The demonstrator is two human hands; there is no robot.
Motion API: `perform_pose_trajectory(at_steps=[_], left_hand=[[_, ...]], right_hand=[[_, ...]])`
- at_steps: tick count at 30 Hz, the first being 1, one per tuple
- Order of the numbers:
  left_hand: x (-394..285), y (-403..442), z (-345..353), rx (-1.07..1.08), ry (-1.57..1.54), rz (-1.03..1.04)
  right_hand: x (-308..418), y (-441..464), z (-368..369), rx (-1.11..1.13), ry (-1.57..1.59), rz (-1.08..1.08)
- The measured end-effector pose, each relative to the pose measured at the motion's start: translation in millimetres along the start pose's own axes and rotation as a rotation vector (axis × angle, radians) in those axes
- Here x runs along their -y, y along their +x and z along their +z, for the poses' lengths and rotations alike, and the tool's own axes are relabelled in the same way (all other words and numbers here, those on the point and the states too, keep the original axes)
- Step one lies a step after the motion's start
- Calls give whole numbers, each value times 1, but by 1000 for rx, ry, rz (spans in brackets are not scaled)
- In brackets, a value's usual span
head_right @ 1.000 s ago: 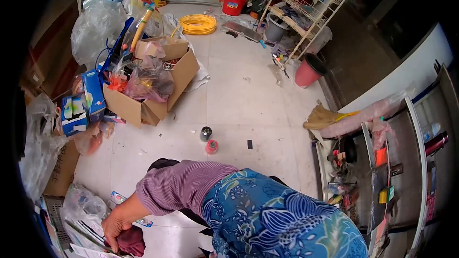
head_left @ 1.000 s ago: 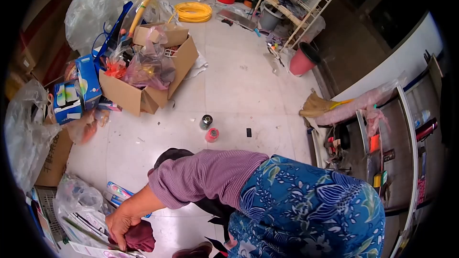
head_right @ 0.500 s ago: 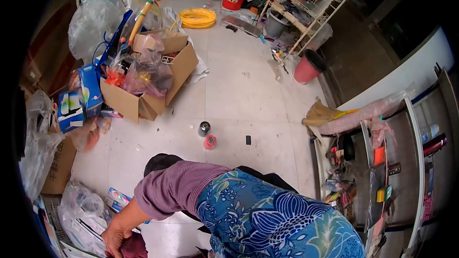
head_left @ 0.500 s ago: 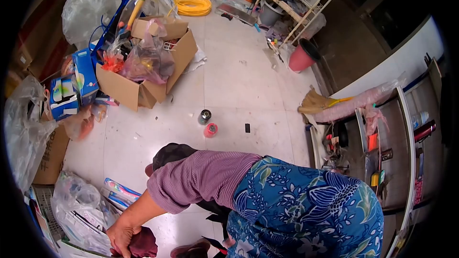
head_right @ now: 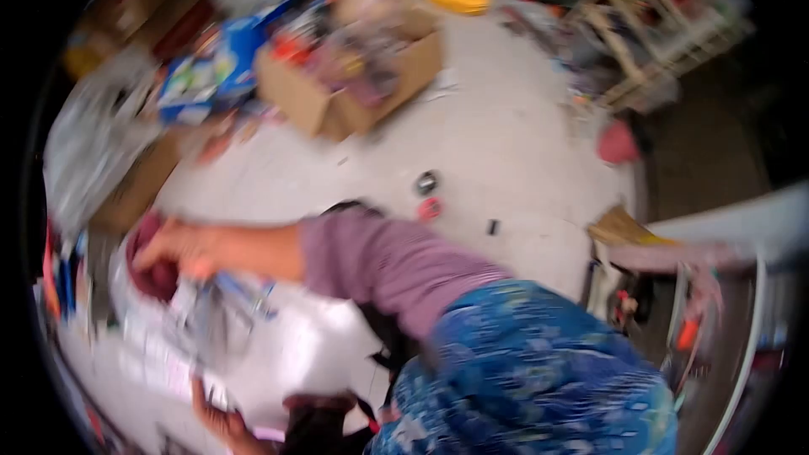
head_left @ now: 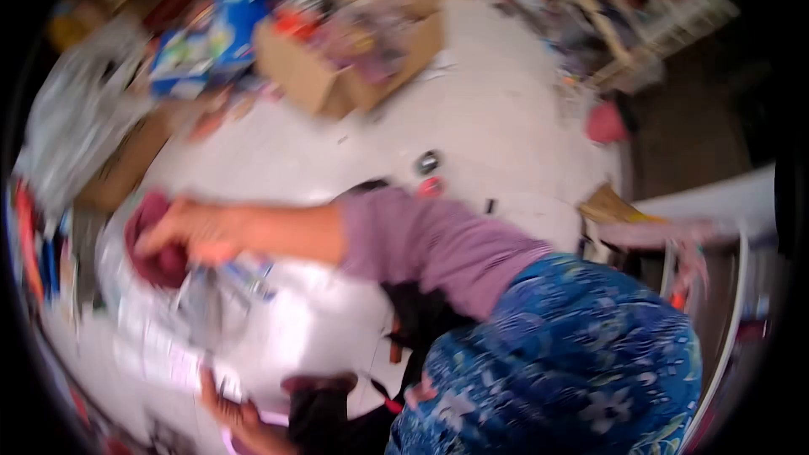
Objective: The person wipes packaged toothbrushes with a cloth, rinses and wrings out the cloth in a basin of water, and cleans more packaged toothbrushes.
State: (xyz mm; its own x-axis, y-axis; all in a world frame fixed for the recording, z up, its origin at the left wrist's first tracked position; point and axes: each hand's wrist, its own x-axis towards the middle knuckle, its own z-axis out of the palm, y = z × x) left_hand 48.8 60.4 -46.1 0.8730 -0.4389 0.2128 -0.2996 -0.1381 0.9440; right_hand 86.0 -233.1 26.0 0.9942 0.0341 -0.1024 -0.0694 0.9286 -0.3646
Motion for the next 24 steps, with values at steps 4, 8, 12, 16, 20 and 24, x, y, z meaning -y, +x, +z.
perform_pose_trajectory(at_steps=[4, 8, 12, 16, 20, 24], left_hand=[[-29, 7, 14, -261, -554, -599], [-22, 8, 30, -315, -838, -794], [-44, -2, 70, -98, -667, -760], [-69, 2, 72, -14, -698, -820], [-57, -2, 66, -31, -662, -821], [-39, -3, 58, -109, -741, -786]], right_hand=[[-17, -23, 18, 92, -683, -499], [-74, -48, 20, 597, -1586, -854], [-67, -37, -17, 575, -1592, -811], [-27, 8, -28, 148, -1734, -904], [-48, -28, -4, 432, -1784, -824], [-78, -74, -7, 662, -1867, -705]])
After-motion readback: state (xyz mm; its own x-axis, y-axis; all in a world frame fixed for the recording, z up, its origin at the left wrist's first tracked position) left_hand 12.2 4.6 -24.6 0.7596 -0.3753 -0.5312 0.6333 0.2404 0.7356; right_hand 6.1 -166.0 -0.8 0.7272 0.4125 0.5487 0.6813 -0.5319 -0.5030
